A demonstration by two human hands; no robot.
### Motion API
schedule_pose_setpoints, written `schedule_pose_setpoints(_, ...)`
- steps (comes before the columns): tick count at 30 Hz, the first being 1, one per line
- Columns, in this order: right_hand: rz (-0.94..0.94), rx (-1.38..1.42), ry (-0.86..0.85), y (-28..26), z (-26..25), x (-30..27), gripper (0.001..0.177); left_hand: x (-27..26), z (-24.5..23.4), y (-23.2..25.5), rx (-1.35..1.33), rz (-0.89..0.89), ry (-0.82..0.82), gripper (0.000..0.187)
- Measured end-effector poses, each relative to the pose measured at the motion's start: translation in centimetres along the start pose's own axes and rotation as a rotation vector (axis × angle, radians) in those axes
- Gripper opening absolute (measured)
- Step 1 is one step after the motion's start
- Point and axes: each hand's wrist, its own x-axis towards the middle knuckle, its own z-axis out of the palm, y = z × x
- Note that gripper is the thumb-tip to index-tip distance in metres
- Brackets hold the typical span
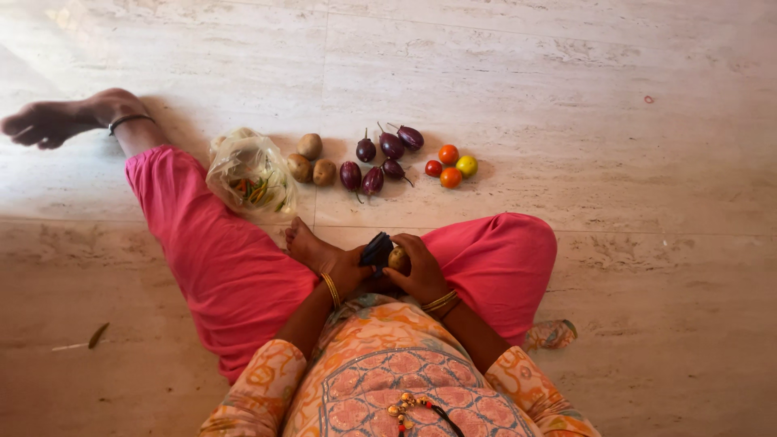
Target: The person sits on the floor and peels a tomato and a potato using a peeler. They handle the vegetables one at a time, rotating them to remove the skin, and place the peeled items back on the floor among other vegetables.
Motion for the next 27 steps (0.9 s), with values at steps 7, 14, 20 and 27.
schedule_pose_setpoints(7, -0.116, 0.266, -0.015, -1.4, -0.6, -0.1, 0.060, -0.9, 0.0, 2.6, 0.002, 0.021, -0.197, 0.052)
schedule_pose_setpoints(14, -0.023, -0.024, 0.076, -0.6, -1.0, -0.2, 0.060, -1.7, -0.6, 5.1, -0.452, -0.185, -0.118, 0.052)
schedule_pose_setpoints(20, 0.015, -0.053, 0.024, 0.3, -1.3, -0.6, 0.066, -1.2, -1.1, 3.7, -0.647, -0.158, -0.043, 0.050)
schedule_pose_setpoints(27, -0.084, -0.035, -0.010, -0.7, -1.7, -1.0, 0.064, -1.5, -1.3, 4.7, -0.090, -0.139, -0.127, 0.047)
